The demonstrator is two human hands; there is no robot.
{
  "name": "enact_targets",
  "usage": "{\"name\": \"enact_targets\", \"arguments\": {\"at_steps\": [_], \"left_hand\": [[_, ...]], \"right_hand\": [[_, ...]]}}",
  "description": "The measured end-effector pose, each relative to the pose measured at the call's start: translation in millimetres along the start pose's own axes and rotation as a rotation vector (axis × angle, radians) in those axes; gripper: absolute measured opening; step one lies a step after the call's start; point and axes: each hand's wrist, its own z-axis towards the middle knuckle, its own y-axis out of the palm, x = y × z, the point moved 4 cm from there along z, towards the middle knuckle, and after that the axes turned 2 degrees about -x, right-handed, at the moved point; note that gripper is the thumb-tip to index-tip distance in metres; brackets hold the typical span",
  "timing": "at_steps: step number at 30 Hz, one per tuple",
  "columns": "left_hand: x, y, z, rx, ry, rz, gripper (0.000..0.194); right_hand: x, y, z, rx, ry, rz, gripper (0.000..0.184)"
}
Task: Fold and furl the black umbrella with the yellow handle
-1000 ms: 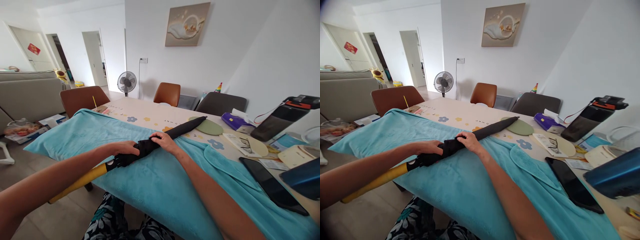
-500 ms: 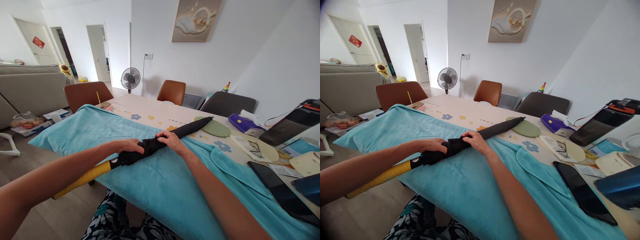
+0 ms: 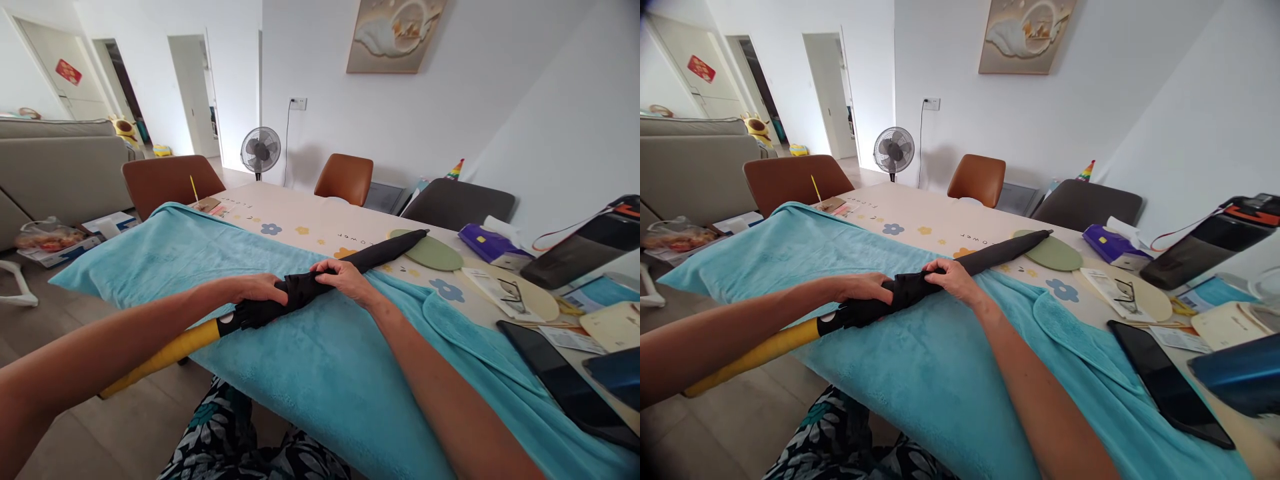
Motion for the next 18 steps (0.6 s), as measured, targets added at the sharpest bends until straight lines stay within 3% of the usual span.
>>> {"name": "enact_targets", "arguments": {"at_steps": [12, 18], "left_hand": [[0.9, -1.2, -0.3, 0.031, 0.019, 0.055, 0.023], [2.5, -2.2, -0.1, 0.052, 0.05, 0.109, 0.027]], "right_hand": [[-4.7, -3.6, -3.9, -0.11, -0.021, -0.018, 0.003], [-17.1, -12.8, -13.9, -0.302, -0.009, -0.09, 0.011]]}}
